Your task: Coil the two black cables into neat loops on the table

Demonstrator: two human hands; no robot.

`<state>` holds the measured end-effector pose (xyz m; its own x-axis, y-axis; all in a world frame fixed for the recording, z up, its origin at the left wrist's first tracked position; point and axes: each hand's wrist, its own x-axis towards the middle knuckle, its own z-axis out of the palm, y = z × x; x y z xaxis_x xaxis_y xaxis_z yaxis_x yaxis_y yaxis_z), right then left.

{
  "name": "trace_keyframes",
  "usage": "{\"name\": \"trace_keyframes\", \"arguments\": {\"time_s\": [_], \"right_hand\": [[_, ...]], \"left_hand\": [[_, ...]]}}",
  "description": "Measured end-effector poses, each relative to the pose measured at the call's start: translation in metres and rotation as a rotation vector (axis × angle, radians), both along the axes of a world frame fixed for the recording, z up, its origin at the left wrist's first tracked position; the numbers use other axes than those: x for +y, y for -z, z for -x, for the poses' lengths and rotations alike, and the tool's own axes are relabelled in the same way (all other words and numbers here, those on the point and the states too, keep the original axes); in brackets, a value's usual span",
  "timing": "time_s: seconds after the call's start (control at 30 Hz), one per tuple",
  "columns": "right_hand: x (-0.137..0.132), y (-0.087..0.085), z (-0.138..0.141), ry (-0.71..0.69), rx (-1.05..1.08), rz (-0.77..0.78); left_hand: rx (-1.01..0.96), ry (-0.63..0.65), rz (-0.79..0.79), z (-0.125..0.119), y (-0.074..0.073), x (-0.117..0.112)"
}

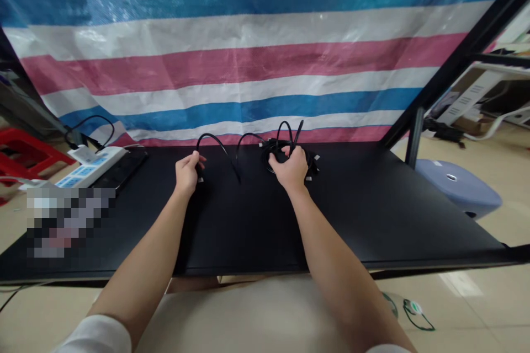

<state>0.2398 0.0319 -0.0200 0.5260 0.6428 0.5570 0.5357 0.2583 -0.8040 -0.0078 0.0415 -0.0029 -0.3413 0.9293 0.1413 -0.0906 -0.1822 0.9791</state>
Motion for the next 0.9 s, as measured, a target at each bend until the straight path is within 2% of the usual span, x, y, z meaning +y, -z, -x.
{"name": "trace_keyframes", "arguments": {"time_s": [0.1, 0.23, 0.47, 0.57, 0.73, 0.83, 0.9], "right_hand": [[0.003, -0.002, -0.002, 0.032, 0.18, -0.041], [0.008, -0.002, -0.008, -0.102, 0.351, -0.132], [0.011, -0.005, 0.002, -0.274, 0.571, -0.044], [0.007, -0.005, 0.008, -0.318, 0.492, -0.044], [-0.008, -0.002, 0.021, -0.48, 0.138, -0.027], [-0.012, -0.002, 0.027, -0.456, 0.033, 0.012], [-0.011, -0.001, 0.028, -0.418, 0.037, 0.01]], "left_hand": [[-0.016, 0.047, -0.051, -0.002, -0.002, -0.003], [-0.005, 0.132, -0.018, -0.004, -0.004, -0.006], [-0.025, 0.066, -0.026, -0.007, -0.001, -0.002], [-0.015, 0.048, 0.012, -0.012, 0.001, -0.002], [0.036, 0.022, 0.005, -0.023, 0.005, -0.006], [0.054, 0.003, -0.014, -0.027, 0.006, -0.008], [0.055, 0.045, -0.039, -0.029, 0.007, -0.009]]}}
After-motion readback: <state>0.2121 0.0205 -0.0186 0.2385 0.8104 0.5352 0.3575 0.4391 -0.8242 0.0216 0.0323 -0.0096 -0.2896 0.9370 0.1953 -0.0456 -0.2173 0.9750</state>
